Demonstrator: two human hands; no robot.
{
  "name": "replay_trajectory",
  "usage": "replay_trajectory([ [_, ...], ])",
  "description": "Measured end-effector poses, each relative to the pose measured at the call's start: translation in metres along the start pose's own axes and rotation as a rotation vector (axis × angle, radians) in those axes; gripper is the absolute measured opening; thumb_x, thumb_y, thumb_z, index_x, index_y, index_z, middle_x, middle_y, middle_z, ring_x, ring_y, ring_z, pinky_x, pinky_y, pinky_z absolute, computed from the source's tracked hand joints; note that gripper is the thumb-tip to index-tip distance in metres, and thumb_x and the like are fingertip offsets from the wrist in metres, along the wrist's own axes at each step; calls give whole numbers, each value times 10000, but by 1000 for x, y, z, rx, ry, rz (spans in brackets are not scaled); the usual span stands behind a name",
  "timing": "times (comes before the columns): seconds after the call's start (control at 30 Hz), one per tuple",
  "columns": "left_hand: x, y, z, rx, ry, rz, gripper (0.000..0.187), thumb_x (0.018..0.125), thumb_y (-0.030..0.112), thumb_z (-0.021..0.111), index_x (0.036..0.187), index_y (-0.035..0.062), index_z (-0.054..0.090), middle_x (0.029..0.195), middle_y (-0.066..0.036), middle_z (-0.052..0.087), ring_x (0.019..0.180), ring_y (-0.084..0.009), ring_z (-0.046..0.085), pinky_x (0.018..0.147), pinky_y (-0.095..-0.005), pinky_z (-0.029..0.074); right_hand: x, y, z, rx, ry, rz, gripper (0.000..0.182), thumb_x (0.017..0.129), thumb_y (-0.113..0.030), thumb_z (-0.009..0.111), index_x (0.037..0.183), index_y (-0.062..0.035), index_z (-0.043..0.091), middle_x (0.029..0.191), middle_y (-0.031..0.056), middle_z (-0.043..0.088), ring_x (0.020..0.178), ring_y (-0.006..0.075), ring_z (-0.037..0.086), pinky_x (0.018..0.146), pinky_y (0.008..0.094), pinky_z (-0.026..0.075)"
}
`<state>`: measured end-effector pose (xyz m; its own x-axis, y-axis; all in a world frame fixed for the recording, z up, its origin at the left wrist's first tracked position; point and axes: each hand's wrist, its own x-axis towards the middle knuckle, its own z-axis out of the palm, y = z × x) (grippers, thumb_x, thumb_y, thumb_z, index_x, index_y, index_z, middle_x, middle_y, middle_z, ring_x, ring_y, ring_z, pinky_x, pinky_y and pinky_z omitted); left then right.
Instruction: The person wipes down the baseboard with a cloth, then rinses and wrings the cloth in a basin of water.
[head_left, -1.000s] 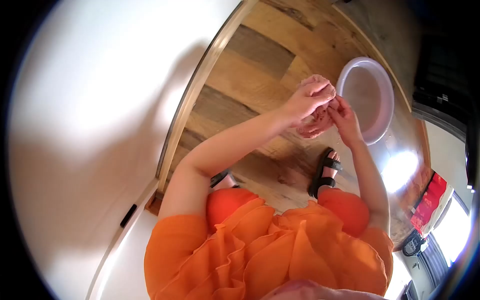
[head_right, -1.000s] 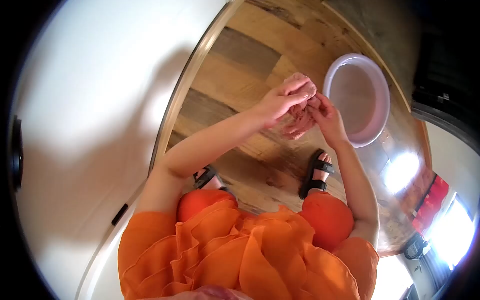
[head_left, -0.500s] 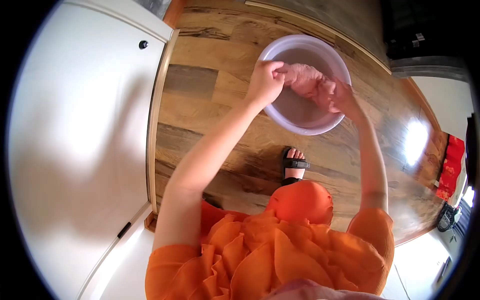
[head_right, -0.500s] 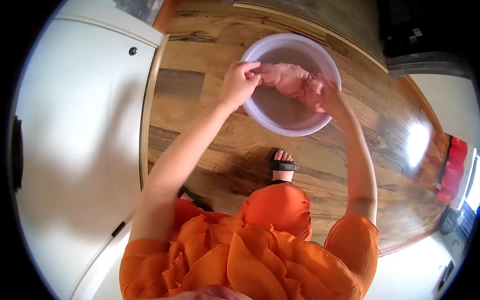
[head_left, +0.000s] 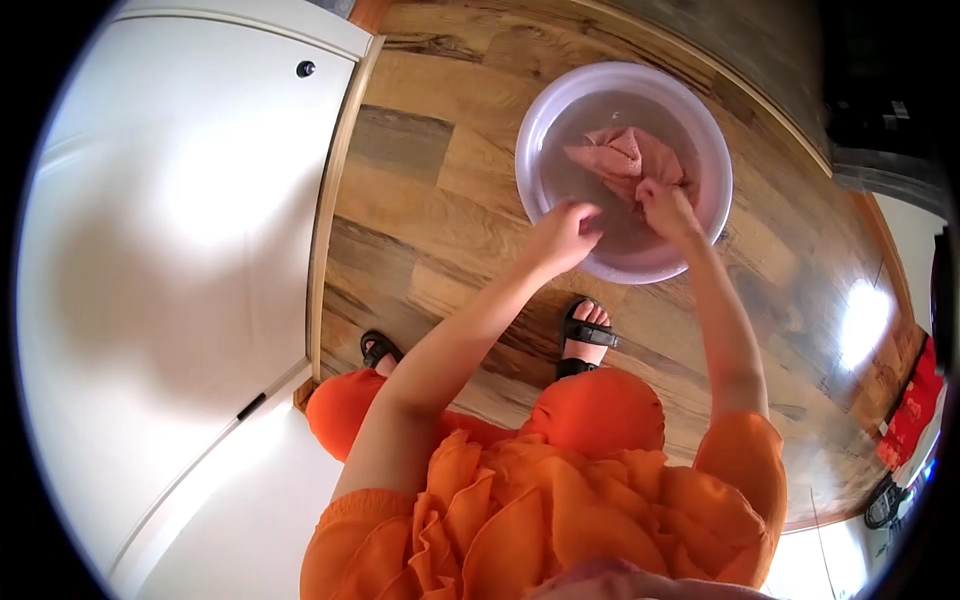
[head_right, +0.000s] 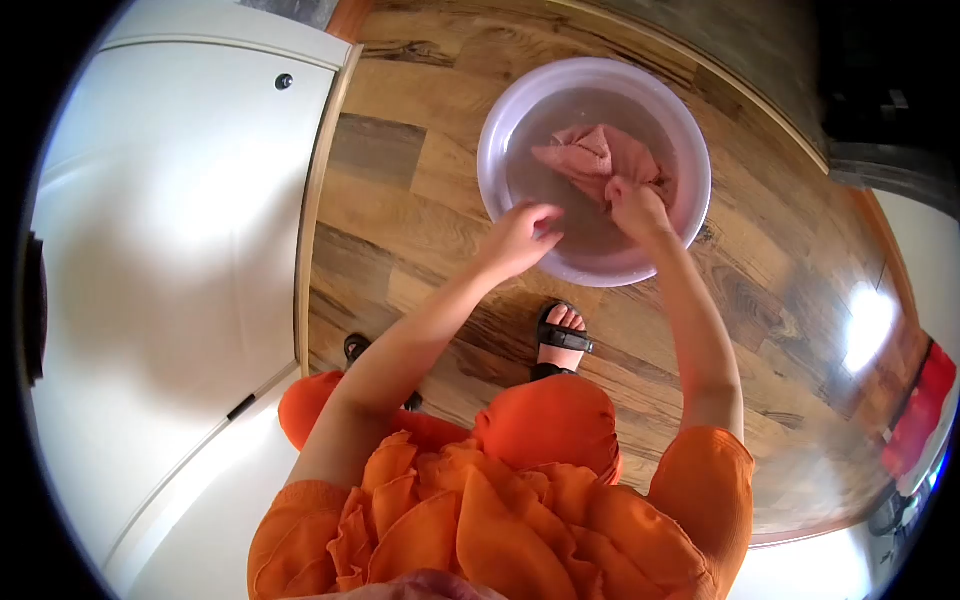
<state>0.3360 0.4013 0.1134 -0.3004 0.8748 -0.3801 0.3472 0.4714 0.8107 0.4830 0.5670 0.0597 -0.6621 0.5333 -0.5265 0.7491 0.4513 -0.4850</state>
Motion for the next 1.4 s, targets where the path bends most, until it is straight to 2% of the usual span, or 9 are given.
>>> replay_trajectory([
  [0.13,38,3,29,103,147,170,321,782,135,646,1097,75,642,1098,-121,596,969,-271,601,825,-378,497,-20,-19,-50,357,89,-209,190,917,-178,470,1020,-94,605,792,159,652,737,277,662,697,372,532],
  [0.37,62,17,32,336,12,30,311,743,93,652,1052,73,628,1182,-111,547,1145,-312,496,914,-400,464,-11,0,43,-609,194,-53,217,856,-130,535,1055,-122,621,986,133,633,921,249,636,772,385,517],
  [0.5,57,9,32,281,61,220,389,745,104,652,1128,94,582,1240,-100,494,1168,-311,477,929,-407,456,-7,13,7,-74,112,-336,204,844,-29,495,992,-79,627,1005,109,614,917,195,616,761,372,495],
  [0.67,71,-6,47,195,182,146,459,712,122,668,1161,112,574,1321,-152,442,1155,-329,473,938,-385,450,-48,-34,-80,428,125,-237,197,934,-108,424,1056,-72,574,972,82,613,873,204,557,808,291,427],
  [0.77,90,-11,28,-128,-47,-104,319,735,109,641,1050,59,622,1060,-158,619,975,-305,595,805,-383,492,-49,-27,-94,677,192,-249,219,959,-172,421,1100,-56,541,1047,56,606,945,203,542,847,302,408],
  [0.8,85,-13,39,-552,185,-131,234,779,115,614,991,17,608,831,-152,636,789,-284,622,710,-378,490,-49,-31,-96,756,220,-178,232,962,-188,419,1115,-55,533,1077,52,604,979,209,546,865,310,405],
  [0.93,90,3,30,-1143,258,-4,144,818,117,577,881,-13,573,785,-135,615,756,-248,609,696,-378,481,-23,-8,-77,791,106,82,221,969,-184,383,1102,-83,528,965,34,566,868,123,543,840,329,462],
  [1.13,95,12,18,-259,564,91,98,796,106,604,824,13,602,955,-205,596,794,-386,604,689,-403,497,15,33,-13,-356,295,7,408,936,-312,475,1299,-130,434,1288,152,502,1139,287,536,925,455,441],
  [1.4,84,-34,62,520,298,-47,239,778,96,603,1014,75,634,1097,-150,542,989,-317,575,861,-408,489,11,33,68,-353,166,-28,745,860,-259,574,1470,-136,165,1526,186,104,1396,379,151,1058,557,276],
])
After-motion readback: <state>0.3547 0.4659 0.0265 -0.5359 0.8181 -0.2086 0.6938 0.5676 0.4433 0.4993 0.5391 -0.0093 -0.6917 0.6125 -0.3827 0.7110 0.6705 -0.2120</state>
